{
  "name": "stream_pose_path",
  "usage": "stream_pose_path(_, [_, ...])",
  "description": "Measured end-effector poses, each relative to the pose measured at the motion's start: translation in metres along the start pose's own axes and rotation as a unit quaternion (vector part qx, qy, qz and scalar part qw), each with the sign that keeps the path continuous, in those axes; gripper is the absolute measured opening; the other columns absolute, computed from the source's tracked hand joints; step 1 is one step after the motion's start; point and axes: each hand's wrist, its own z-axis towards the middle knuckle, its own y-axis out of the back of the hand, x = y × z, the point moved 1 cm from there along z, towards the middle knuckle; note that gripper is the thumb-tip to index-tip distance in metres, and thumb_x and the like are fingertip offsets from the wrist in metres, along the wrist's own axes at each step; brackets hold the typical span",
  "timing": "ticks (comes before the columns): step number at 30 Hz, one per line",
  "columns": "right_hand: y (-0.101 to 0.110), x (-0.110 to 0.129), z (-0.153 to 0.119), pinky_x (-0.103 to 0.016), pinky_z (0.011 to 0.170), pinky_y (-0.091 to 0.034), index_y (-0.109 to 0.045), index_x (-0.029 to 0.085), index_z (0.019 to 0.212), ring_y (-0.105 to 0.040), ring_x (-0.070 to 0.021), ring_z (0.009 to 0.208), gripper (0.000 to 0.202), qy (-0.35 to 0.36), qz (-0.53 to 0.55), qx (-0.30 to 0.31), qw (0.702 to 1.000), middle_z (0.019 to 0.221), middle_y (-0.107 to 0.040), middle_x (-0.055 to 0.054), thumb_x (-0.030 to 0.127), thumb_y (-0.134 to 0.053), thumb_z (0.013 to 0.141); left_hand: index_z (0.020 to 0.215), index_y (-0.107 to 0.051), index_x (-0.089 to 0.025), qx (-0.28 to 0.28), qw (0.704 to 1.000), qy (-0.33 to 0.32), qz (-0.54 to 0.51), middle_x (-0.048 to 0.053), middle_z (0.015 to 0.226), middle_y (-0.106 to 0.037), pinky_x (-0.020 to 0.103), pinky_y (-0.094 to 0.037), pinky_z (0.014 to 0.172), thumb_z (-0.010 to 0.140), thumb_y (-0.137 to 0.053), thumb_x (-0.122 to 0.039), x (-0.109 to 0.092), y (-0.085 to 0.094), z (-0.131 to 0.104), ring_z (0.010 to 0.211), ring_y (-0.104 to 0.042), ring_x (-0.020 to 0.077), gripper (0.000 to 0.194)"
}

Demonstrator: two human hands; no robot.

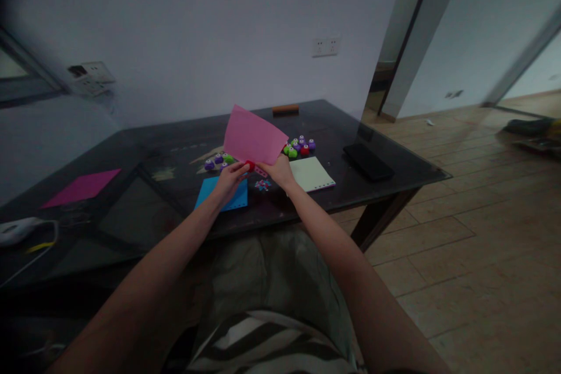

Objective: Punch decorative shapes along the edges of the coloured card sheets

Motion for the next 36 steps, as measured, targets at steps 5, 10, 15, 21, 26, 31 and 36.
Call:
stream_pose_path(5, [-0.0001, 0.0006, -0.0005, -0.039, 0.089, -0.05, -0.064, 0.01, 0.097, -0.061, -0.0265, 0.102, 0.043, -0.009, -0.004, -0.002, 1.0, 0.094, -0.07, -0.012, 0.033, -0.074, 0.062, 0.082, -0.071, -0.016, -0.004, 1.0, -0.01, -0.019, 0.006, 0.085, -0.07, 0.028, -0.046, 0.073, 0.061, -0.077, -0.03, 0.0015, -0.0011, 0.0008, 0.08, -0.063, 0.0173, 0.026])
stream_pose_path(10, [-0.0004, -0.0001, -0.0002, -0.039, 0.09, -0.049, -0.065, 0.011, 0.097, -0.061, -0.0266, 0.102, 0.044, -0.004, -0.003, -0.002, 1.0, 0.095, -0.07, -0.013, 0.035, -0.075, 0.061, 0.079, -0.072, -0.017, 0.001, 0.999, -0.033, -0.026, 0.004, 0.082, -0.07, 0.029, -0.046, 0.08, 0.062, -0.077, -0.03, 0.0047, -0.0011, 0.0031, 0.078, -0.062, 0.0157, 0.023])
stream_pose_path(15, [-0.0003, 0.0003, -0.0005, -0.038, 0.089, -0.049, -0.065, 0.009, 0.096, -0.061, -0.0262, 0.103, 0.043, -0.011, -0.001, -0.002, 1.0, 0.094, -0.07, -0.013, 0.034, -0.074, 0.061, 0.078, -0.073, -0.019, 0.007, 0.999, -0.035, -0.027, 0.003, 0.082, -0.071, 0.03, -0.046, 0.086, 0.061, -0.077, -0.032, 0.0036, -0.0026, 0.0027, 0.08, -0.063, 0.0163, 0.022])
stream_pose_path(21, [0.0, 0.0024, -0.0009, -0.038, 0.089, -0.049, -0.065, 0.009, 0.095, -0.061, -0.0272, 0.103, 0.043, -0.01, 0.006, -0.007, 1.0, 0.093, -0.07, -0.014, 0.032, -0.075, 0.061, 0.079, -0.072, -0.017, 0.003, 0.999, -0.034, -0.024, 0.005, 0.082, -0.071, 0.033, -0.046, 0.087, 0.061, -0.077, -0.033, 0.0029, -0.0024, 0.0022, 0.083, -0.064, 0.0186, 0.025])
stream_pose_path(26, [0.0006, 0.0033, 0.0002, -0.039, 0.09, -0.049, -0.065, 0.01, 0.096, -0.061, -0.0272, 0.102, 0.042, -0.006, 0.007, -0.01, 1.0, 0.097, -0.07, -0.014, 0.031, -0.075, 0.06, 0.08, -0.072, -0.018, 0.015, 0.999, -0.031, -0.027, 0.004, 0.085, -0.07, 0.033, -0.046, 0.088, 0.063, -0.076, -0.032, 0.0016, -0.0022, 0.0019, 0.083, -0.064, 0.0177, 0.022])
stream_pose_path(31, [0.0011, 0.0028, 0.001, -0.039, 0.09, -0.049, -0.065, 0.01, 0.095, -0.061, -0.0266, 0.102, 0.042, -0.008, 0.003, -0.005, 1.0, 0.098, -0.069, -0.014, 0.032, -0.075, 0.061, 0.082, -0.071, -0.016, 0.006, 0.999, -0.013, -0.033, 0.006, 0.087, -0.07, 0.032, -0.046, 0.084, 0.061, -0.077, -0.031, -0.0019, -0.0037, 0.0006, 0.084, -0.063, 0.0184, 0.026])
stream_pose_path(36, [0.0017, 0.0037, 0.0008, -0.04, 0.089, -0.05, -0.065, 0.011, 0.095, -0.062, -0.0265, 0.101, 0.041, -0.01, 0.0, -0.006, 1.0, 0.096, -0.07, -0.012, 0.032, -0.075, 0.061, 0.083, -0.071, -0.016, 0.019, 0.999, -0.017, -0.033, 0.006, 0.086, -0.069, 0.031, -0.047, 0.08, 0.062, -0.077, -0.031, -0.0018, -0.0036, 0.0004, 0.081, -0.063, 0.0167, 0.026])
